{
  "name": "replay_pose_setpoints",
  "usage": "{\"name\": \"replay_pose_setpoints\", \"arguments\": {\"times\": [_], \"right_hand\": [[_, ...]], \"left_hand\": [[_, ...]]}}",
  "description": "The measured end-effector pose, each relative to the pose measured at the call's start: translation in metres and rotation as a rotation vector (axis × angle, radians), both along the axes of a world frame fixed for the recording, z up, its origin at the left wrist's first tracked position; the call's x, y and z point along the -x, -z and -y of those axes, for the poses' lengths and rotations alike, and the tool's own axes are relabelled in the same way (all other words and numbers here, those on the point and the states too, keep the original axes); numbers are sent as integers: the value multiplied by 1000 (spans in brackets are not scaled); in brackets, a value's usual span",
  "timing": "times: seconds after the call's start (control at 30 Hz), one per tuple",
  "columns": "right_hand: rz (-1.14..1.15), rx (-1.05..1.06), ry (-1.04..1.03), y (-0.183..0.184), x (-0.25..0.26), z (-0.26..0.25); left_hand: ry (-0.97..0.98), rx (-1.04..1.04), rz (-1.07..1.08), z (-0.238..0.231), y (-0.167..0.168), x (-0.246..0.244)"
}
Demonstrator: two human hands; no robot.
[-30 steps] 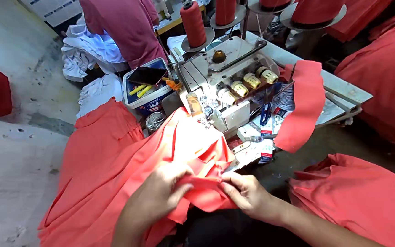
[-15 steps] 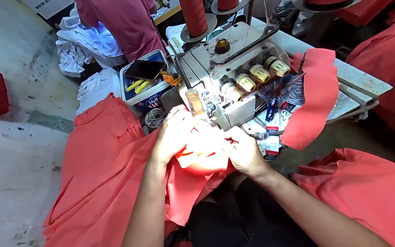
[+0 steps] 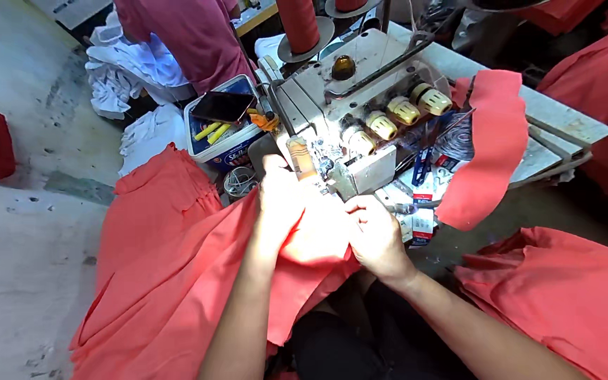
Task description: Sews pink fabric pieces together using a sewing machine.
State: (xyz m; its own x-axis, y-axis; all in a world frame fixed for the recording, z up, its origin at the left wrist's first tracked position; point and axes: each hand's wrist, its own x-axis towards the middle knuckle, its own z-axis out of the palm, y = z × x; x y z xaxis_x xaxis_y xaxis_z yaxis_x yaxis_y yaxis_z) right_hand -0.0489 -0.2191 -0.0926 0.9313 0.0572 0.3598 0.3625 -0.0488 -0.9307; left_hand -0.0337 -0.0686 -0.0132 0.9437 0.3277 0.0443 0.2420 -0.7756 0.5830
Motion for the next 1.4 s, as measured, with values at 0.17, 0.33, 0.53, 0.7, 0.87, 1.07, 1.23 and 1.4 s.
{"name": "replay_pose_setpoints", "arguments": {"times": [0.17,0.33,0.53,0.7,0.87,1.07,1.23,1.4], "right_hand": [[107,31,17,6,-12,-4],[193,172,19,4,-15,1],[182,261,-1,-6,-20,4],[156,258,-52,-11,-23,6],[108,231,-73,-10,-22,6],[350,272,60,-1,-25,12],[690,186,-73,3,-38,4],[734,155,-416,-12,-49,4]], "left_hand": [[13,-51,181,0,12,-8],[-5,-55,149,-2,12,-9],[-44,-45,220,-1,17,-17],[93,-341,414,-14,5,17],[440,-359,153,-31,0,67],[690,138,-3,-38,-52,75],[821,371,-209,-26,-124,77],[810,-176,-349,0,-150,67]]}}
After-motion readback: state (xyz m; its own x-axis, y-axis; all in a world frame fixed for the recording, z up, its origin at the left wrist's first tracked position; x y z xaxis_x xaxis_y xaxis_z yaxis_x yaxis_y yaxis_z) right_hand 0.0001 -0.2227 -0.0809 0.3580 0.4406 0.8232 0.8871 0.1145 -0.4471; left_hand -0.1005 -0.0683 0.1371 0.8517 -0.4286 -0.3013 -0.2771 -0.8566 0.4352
